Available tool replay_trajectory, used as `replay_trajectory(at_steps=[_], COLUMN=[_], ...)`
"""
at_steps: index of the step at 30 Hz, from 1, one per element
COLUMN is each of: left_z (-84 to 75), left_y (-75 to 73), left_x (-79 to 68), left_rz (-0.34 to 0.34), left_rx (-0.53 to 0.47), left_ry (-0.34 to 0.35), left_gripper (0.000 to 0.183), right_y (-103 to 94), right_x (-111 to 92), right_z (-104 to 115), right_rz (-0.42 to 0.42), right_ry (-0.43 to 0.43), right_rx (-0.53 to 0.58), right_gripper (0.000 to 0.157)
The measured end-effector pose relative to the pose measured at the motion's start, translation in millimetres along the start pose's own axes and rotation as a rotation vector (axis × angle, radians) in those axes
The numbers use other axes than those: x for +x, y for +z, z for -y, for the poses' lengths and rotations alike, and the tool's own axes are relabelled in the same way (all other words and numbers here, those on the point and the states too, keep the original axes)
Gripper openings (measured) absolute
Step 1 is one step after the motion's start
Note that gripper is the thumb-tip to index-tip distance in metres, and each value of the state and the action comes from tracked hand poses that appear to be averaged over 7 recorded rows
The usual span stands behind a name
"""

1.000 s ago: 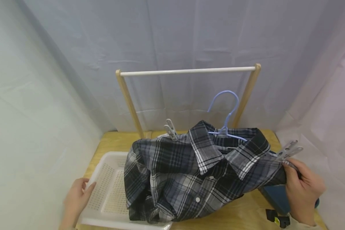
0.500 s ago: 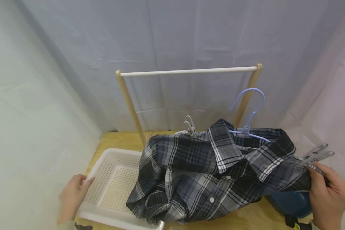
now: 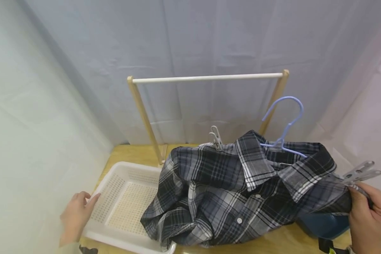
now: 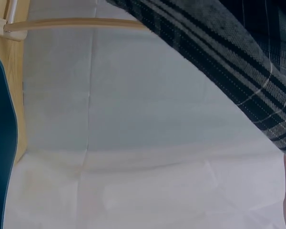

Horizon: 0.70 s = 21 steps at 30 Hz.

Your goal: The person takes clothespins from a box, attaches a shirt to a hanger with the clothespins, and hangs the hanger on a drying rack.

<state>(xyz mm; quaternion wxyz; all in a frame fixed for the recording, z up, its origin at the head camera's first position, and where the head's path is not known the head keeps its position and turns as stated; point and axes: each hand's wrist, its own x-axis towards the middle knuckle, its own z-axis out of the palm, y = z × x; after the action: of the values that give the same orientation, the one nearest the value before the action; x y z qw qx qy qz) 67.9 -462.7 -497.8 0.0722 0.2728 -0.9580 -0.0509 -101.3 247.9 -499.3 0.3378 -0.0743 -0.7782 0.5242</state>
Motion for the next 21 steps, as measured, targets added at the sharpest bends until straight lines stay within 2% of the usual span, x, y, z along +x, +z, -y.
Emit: replay_trajectory(at_steps=[1, 3, 6, 8, 12, 15, 17, 19, 21], left_z=[-0.1, -0.9, -2.6, -4.7, -6.5, -9.6, -15.3, -23.8, -33.0], left_y=[-1.2, -4.0, -9.7, -13.8, -17.4, -12.9, -6.0, 3.6, 14.2], left_x=[-2.5, -9.0, -21.7, -30.6, -50.3, -65.5, -76.6, -87.7, -97.7], left_rz=[-0.008, -0.035, -0.063, -0.042, 0.043, 0.094, 0.092, 0.060, -0.006], left_rx=[0.008, 0.023, 0.047, 0.048, 0.020, -0.060, -0.133, -0.232, -0.334], left_ry=[-0.004, -0.013, -0.061, -0.130, -0.300, -0.424, -0.489, -0.521, -0.522], left_gripper=[0.039, 0.036, 0.036, 0.039, 0.051, 0.060, 0.061, 0.061, 0.065], right_y=[0.1, 1.3, 2.8, 3.4, 1.5, -0.3, -0.4, -0.3, 0.5], right_x=[-0.9, -2.0, -2.1, -2.8, -7.3, -8.4, -8.1, -8.4, -8.7], right_z=[2.3, 6.2, 10.0, 10.2, 8.8, 8.4, 8.4, 8.4, 7.8], right_rz=[0.002, -0.005, 0.017, 0.030, 0.050, 0.062, 0.059, 0.052, 0.039], right_ry=[0.019, 0.034, 0.043, 0.022, -0.013, -0.006, -0.002, -0.007, -0.019], right_rx=[-0.022, -0.045, -0.041, -0.038, -0.070, -0.105, -0.091, -0.090, -0.069], right_gripper=[0.019, 0.027, 0.034, 0.031, 0.039, 0.046, 0.045, 0.044, 0.043])
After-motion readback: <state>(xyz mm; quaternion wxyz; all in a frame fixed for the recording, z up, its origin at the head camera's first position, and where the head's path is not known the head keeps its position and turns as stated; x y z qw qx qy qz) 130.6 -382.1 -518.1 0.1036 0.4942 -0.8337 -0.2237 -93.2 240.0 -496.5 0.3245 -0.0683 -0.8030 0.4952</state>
